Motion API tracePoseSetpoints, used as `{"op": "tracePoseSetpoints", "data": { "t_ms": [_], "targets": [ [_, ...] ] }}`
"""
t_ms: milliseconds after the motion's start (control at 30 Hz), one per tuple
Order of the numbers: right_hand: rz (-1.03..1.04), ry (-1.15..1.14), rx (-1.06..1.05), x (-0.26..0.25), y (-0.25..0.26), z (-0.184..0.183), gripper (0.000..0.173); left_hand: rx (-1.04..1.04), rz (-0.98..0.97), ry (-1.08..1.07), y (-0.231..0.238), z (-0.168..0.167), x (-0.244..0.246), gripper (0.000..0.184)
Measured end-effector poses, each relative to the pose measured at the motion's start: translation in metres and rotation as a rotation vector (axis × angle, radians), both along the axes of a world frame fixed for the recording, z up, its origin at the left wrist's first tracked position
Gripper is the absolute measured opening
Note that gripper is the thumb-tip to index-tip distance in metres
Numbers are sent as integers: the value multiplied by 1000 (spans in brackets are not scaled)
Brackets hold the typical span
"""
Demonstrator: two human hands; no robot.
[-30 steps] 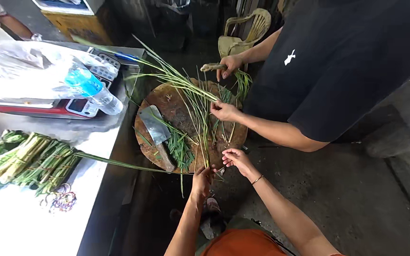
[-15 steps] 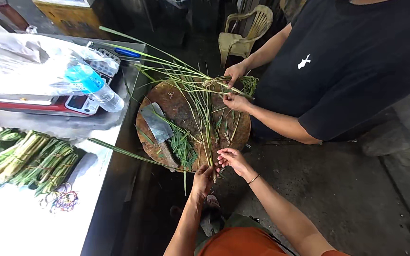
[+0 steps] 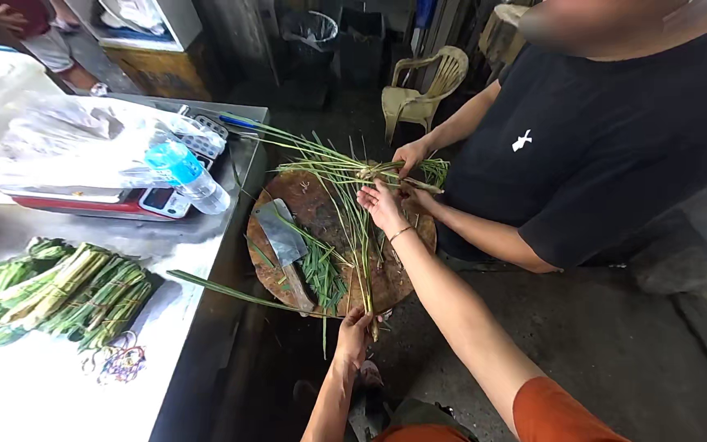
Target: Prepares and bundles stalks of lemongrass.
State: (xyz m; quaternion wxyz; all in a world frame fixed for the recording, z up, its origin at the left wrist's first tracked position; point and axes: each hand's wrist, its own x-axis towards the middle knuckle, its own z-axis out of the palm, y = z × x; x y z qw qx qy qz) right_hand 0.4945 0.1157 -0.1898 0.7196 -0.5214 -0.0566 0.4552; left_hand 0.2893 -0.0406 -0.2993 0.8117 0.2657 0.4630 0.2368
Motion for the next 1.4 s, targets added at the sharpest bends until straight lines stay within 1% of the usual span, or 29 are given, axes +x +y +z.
{"op": "tracePoseSetpoints", "data": {
  "t_ms": [67,100,133,200,333,433,500,533,600,700,800,900,1000,1133,1200,1267,1400],
  "targets": [
    [-118,68,32,0,18,0,39,-1,1,-6,-2,0,-2,29],
    [-148,89,66,2,25,-3,34,0,1,-9,-2,0,-3,28],
    [-162,114,107,4,33,-7,30,1,4,-11,-2,-1,-3,27],
    [-172,169,181,7,38,-14,29,-14,8,-22,-2,-3,-6,28],
    [-50,125,285,4,8,-25,32,-28,0,-84,-1,-10,-13,29],
    [-42,234,399,4,-4,-35,29,-19,-31,-108,1,-15,-17,31],
    [-32,267,420,5,-15,-45,29,-25,-38,-122,4,-18,-19,33],
    [-36,251,404,5,-21,-49,26,-29,-34,-125,6,-20,-20,34],
    [-10,141,378,7,-31,-55,20,-42,-30,-125,12,-21,-20,34],
    [24,-65,303,9,-44,-51,19,-70,-38,-91,20,-21,-19,34],
    [20,-162,192,7,-47,-49,18,-80,-55,-95,25,-21,-19,36],
    [16,-171,129,6,-46,-57,21,-84,-64,-89,26,-18,-17,35],
    [2,-130,128,4,-44,-61,19,-99,-58,-94,27,-16,-18,35],
    [-57,-56,169,2,-40,-55,18,-128,-27,-115,28,-12,-19,34],
    [-29,-40,154,2,-46,-52,22,-143,1,-129,28,-8,-19,34],
    [18,-65,98,3,-52,-51,26,-156,27,-153,29,-3,-19,33],
    [97,-197,-38,6,-64,-46,34,-136,55,-191,31,5,-20,31]
  ]
}}
